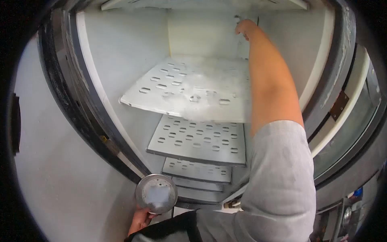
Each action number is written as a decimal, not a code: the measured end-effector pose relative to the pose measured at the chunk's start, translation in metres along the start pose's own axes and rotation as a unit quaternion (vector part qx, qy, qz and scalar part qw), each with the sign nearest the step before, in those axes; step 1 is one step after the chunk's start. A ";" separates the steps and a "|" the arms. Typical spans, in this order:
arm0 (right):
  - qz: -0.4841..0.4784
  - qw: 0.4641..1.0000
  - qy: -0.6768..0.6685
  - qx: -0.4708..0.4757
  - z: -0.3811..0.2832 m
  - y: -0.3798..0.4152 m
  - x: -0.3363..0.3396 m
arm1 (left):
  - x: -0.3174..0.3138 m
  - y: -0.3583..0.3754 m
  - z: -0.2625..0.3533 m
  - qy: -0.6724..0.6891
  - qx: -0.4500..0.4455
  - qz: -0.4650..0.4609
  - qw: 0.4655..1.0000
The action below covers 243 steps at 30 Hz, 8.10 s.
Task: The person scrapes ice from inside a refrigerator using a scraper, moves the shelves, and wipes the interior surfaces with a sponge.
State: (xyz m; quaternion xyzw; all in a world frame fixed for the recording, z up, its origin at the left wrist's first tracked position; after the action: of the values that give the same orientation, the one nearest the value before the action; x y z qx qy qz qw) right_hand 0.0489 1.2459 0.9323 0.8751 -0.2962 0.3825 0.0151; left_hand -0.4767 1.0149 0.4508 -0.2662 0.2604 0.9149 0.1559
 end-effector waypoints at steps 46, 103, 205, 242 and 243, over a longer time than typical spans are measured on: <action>0.049 0.910 0.408 0.047 0.108 0.024 -0.087 | 0.010 0.083 0.041 -0.050 -0.015 -0.032 0.998; -0.136 0.842 0.485 0.194 0.058 0.035 -0.155 | 0.012 0.076 0.049 -0.007 -0.039 -0.054 0.998; -0.068 0.666 0.743 0.013 -0.014 0.331 0.010 | -0.007 0.073 0.051 -0.115 -0.028 -0.094 0.989; -0.063 0.772 0.629 0.068 0.032 0.416 0.017 | -0.013 0.072 0.036 -0.114 0.000 -0.203 0.973; -0.077 0.767 0.631 0.088 0.031 0.413 0.016 | -0.011 0.072 0.037 -0.115 0.001 -0.203 0.972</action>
State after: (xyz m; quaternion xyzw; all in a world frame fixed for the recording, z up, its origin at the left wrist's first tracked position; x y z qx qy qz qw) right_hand -0.1407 0.8895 0.8385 0.4538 -0.1171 0.8703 0.1511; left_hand -0.5132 0.9753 0.5117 -0.2064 0.1821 0.8882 0.3679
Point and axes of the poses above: each hand's wrist, its own y-axis away from the middle knuckle, its own x-axis out of the back of the hand, z = x × y, the point moved 1 cm from there along -y, towards the middle knuckle, and after that the axes turned 15 degrees about -z, right-handed, at the moved point
